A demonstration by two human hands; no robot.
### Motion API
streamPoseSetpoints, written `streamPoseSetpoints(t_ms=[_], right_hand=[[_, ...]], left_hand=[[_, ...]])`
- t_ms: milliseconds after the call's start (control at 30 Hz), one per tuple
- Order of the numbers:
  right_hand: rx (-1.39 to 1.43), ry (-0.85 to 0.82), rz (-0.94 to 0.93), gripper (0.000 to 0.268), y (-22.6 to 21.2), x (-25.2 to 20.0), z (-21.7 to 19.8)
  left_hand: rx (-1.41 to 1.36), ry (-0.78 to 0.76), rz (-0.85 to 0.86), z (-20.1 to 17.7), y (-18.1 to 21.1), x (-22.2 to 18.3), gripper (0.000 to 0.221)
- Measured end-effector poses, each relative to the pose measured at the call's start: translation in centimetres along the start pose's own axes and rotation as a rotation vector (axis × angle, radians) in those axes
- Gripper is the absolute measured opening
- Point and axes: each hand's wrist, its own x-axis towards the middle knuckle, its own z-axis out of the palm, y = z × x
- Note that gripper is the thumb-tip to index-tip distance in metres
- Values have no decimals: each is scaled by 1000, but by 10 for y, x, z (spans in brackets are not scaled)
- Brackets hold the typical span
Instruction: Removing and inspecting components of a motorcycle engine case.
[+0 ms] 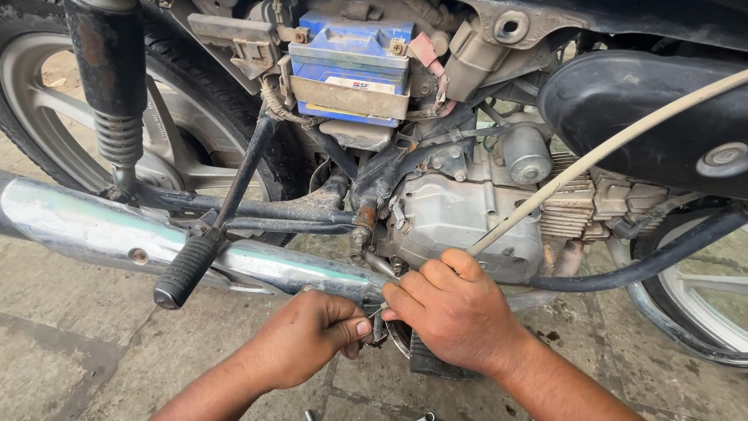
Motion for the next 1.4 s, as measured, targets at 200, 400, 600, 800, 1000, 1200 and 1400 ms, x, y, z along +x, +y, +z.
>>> streamPoseSetpoints(t_ms=[200, 400, 600, 800, 1000, 1200, 1400], right_hand=[[15, 17, 110, 25, -12, 12, -3], [4, -28, 97, 25, -3, 7, 3], [51, -57, 128, 27, 0, 6, 9], [19, -60, 122, 26, -3, 5, 7], [43, -24, 128, 29, -6, 4, 1], [80, -19, 115, 27, -3, -2, -2], [125, -28, 60, 29, 4, -12, -2]], left_hand=[[-114, 50, 12, 3, 2, 1, 31], [-46, 42, -36, -5, 8, 0, 34], [78, 47, -142, -10, 7, 1, 33], [-21, 89, -66, 3, -6, 6, 28], [-171, 92, 19, 14, -8, 14, 27], [-271, 49, -38, 15, 0, 12, 27], [-260, -20, -47, 13, -7, 17, 28]])
